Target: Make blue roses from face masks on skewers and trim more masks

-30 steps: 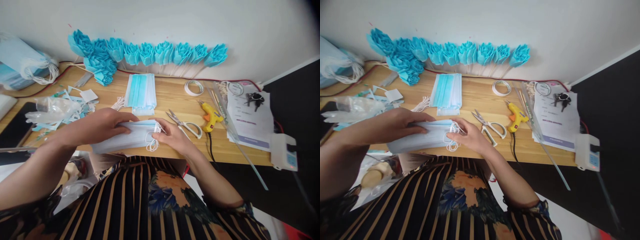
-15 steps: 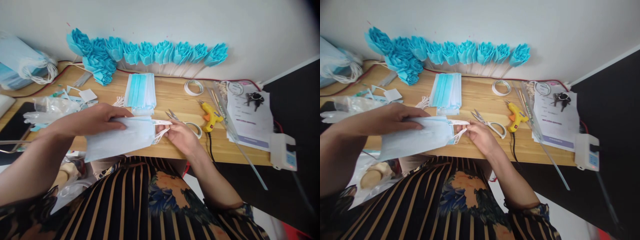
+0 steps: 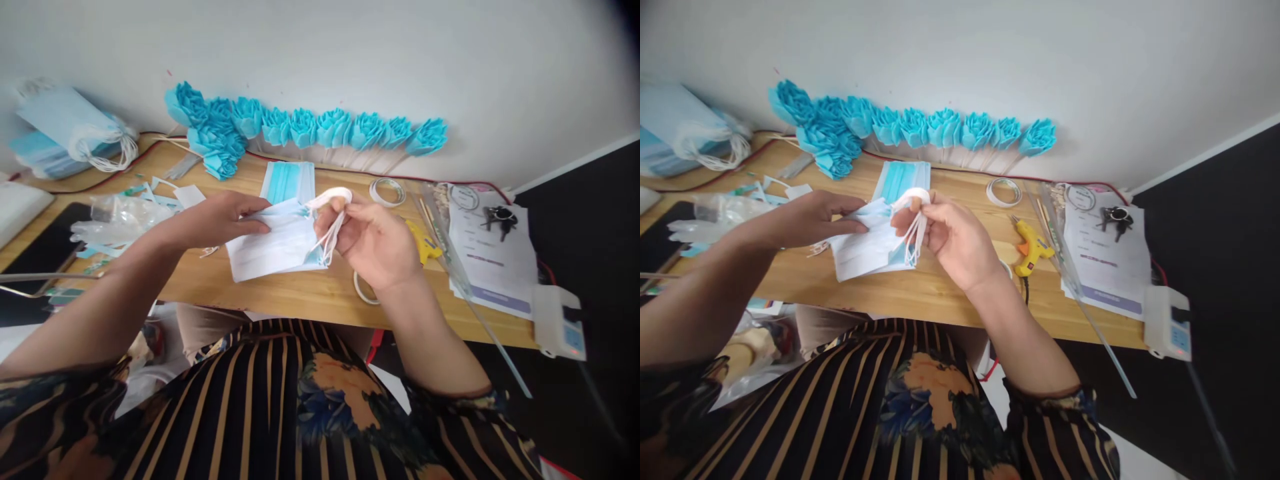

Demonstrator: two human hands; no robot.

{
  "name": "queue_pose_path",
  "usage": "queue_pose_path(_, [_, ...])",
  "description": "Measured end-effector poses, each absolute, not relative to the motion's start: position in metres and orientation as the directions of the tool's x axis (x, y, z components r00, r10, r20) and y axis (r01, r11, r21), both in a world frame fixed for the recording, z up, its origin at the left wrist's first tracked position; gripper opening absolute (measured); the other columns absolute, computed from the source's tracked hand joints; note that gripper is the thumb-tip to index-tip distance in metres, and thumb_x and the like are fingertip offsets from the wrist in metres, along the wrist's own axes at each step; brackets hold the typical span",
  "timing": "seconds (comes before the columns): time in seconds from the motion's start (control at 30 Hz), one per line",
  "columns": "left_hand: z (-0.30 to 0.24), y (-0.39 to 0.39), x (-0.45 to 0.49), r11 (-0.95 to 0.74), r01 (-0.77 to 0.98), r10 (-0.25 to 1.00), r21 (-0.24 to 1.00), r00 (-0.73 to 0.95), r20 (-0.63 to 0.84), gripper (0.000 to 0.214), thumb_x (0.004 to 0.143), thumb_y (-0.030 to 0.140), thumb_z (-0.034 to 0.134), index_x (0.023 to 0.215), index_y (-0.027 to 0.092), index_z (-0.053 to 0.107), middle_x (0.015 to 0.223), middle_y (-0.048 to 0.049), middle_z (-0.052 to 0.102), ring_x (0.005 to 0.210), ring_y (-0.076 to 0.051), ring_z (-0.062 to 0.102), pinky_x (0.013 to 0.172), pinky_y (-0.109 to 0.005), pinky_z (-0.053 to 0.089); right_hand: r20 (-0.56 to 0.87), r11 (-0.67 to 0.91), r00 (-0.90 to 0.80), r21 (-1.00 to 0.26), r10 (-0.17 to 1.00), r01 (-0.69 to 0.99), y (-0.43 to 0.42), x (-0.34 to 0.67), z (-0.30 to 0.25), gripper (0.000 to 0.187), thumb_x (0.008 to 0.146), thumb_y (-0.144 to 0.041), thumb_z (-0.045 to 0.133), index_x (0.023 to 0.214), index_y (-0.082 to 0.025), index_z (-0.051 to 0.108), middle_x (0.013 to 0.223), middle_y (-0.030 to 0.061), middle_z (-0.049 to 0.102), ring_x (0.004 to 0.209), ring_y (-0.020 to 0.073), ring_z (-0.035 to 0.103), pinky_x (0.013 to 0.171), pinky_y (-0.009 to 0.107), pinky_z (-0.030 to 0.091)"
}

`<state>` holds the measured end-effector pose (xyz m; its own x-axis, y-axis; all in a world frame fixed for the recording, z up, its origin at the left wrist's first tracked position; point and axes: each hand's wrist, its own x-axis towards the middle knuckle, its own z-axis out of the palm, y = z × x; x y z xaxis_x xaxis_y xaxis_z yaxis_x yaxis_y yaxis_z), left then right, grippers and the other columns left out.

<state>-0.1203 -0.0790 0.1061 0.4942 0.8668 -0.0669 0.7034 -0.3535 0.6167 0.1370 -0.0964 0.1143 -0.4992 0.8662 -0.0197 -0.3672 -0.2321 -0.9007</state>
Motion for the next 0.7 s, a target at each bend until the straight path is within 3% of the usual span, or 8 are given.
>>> queue_pose_path(0.1, [0.113,-0.096,-0.111,-0.361,0.667,0.932,0.651,0.272,0.238,0.03,0.086,0.039,0.064,0.105,0.018,0.074,0.094,-0.0042,0.072,0.081,-0.017,0.059,0.072,-0.027,0.043,0.007,-0.179,-0.524,-0.936,0.852,-0.303,-0.084,0.122,0.125,0.014,0.09,-0.032,0.058,0.083,-0.02,0.059,0.064,-0.0027,0.055,0.064,0.0139,0.058,0.065,0.027,0.052])
queue_pose_path(0.17, [0.121,-0.11,-0.102,-0.339,0.597,0.934,0.727,0.12,0.337,0.028,0.09,0.04,0.062,0.1,0.018,0.075,0.087,-0.0044,0.072,0.074,-0.015,0.058,0.067,-0.026,0.042,0.043,-0.118,-0.536,-0.957,0.843,-0.264,-0.079,0.114,0.131,0.015,0.092,-0.032,0.059,0.083,-0.02,0.06,0.062,-0.0039,0.051,0.062,0.0125,0.056,0.064,0.026,0.05])
queue_pose_path(0.3, [0.128,-0.129,-0.088,-0.167,0.256,0.967,0.952,0.232,0.107,0.053,0.097,0.058,0.05,0.083,0.013,0.074,0.061,-0.0034,0.062,0.053,-0.011,0.049,0.052,-0.025,0.037,0.116,0.033,-0.556,-0.987,0.823,-0.156,-0.082,0.101,0.148,0.013,0.093,-0.027,0.058,0.085,-0.018,0.064,0.064,-0.0042,0.051,0.061,0.0103,0.053,0.062,0.024,0.046])
queue_pose_path(0.43, [0.124,-0.137,-0.082,0.004,-0.027,0.938,1.0,0.347,0.006,0.064,0.097,0.068,0.042,0.087,0.012,0.071,0.073,-0.0084,0.068,0.063,-0.015,0.058,0.059,-0.026,0.046,0.152,0.228,-0.552,-0.971,0.82,0.071,-0.102,0.092,0.165,0.021,0.098,-0.033,0.052,0.084,-0.022,0.062,0.064,-0.0042,0.051,0.063,0.0121,0.056,0.064,0.026,0.045])
queue_pose_path(0.53, [0.122,-0.146,-0.079,0.056,-0.194,0.936,0.979,0.351,0.017,0.061,0.097,0.068,0.042,0.087,0.015,0.068,0.079,-0.008,0.067,0.072,-0.016,0.062,0.065,-0.027,0.05,0.258,0.464,-0.53,-0.833,0.808,0.302,-0.121,0.088,0.168,0.022,0.099,-0.031,0.048,0.081,-0.024,0.058,0.064,-0.0025,0.055,0.068,0.0159,0.058,0.069,0.031,0.044])
queue_pose_path(0.63, [0.123,-0.152,-0.077,0.141,-0.351,0.953,0.926,0.301,-0.031,0.056,0.099,0.065,0.041,0.092,0.016,0.067,0.082,-0.0071,0.066,0.079,-0.017,0.064,0.069,-0.027,0.051,0.386,0.681,-0.573,-0.537,0.723,0.498,-0.137,0.084,0.16,0.022,0.096,-0.023,0.047,0.075,-0.024,0.054,0.064,-0.0006,0.058,0.066,0.0174,0.055,0.072,0.035,0.039])
queue_pose_path(0.7, [0.124,-0.154,-0.077,0.212,-0.422,0.954,0.881,0.283,-0.094,0.05,0.1,0.06,0.045,0.095,0.015,0.067,0.085,-0.0073,0.067,0.084,-0.018,0.065,0.074,-0.028,0.053,0.425,0.767,-0.639,-0.343,0.641,0.542,-0.146,0.082,0.151,0.023,0.095,-0.019,0.046,0.074,-0.023,0.054,0.064,0.001,0.061,0.065,0.0181,0.054,0.072,0.037,0.036])
